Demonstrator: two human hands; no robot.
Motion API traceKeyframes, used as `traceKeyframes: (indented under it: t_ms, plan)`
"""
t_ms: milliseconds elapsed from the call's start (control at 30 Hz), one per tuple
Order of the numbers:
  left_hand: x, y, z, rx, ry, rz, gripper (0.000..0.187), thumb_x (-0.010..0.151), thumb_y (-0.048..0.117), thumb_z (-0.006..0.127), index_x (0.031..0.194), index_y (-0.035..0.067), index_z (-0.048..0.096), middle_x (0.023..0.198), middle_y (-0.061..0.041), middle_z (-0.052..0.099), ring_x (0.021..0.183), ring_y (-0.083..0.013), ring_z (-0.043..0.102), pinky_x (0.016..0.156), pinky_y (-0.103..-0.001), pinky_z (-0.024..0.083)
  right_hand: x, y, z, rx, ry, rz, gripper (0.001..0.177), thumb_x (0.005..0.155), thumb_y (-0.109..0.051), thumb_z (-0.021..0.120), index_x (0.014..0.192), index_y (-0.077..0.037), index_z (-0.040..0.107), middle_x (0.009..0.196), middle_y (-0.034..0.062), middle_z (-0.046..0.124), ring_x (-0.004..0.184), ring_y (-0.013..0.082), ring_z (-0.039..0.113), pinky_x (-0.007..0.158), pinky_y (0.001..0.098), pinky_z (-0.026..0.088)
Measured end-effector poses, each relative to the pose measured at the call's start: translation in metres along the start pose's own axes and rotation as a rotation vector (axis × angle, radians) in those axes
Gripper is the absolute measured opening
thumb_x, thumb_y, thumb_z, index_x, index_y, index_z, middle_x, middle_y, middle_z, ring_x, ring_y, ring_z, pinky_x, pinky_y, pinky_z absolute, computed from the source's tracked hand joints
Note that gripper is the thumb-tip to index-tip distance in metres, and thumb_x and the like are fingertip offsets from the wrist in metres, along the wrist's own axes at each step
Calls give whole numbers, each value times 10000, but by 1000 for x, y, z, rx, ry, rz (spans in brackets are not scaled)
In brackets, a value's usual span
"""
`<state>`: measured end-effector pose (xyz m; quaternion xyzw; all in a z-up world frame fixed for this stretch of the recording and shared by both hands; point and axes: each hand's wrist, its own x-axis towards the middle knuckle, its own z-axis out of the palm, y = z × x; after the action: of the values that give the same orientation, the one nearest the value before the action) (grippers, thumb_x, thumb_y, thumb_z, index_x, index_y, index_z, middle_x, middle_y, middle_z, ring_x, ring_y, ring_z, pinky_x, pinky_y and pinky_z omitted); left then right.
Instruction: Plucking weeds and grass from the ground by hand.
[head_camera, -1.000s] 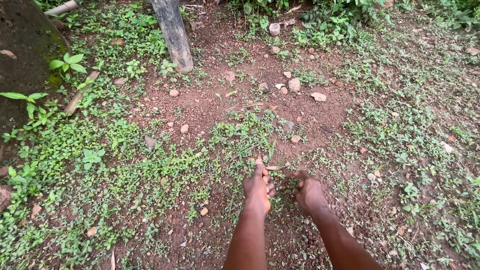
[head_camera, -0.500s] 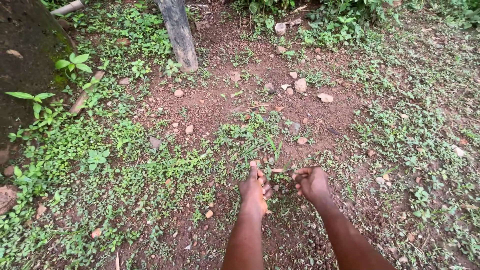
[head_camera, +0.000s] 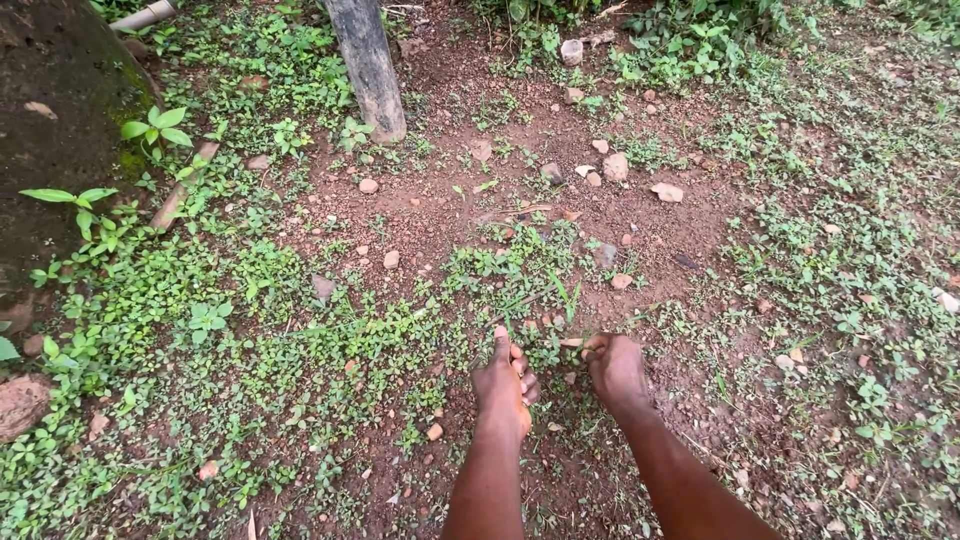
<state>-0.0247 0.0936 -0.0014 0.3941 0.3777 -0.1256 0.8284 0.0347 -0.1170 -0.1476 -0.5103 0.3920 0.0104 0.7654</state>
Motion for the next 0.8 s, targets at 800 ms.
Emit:
traceKeyframes:
  t_ms: [800]
  plan:
    - [23, 19, -10, -142, 43, 69, 346, 1043, 374, 578, 887, 65, 563, 668, 0, 486, 476, -102, 374, 371, -274, 269, -103, -65, 66, -958, -193, -132, 196, 957, 6, 679, 1131, 21, 765, 918, 178, 766, 601, 169, 616, 511, 296, 572]
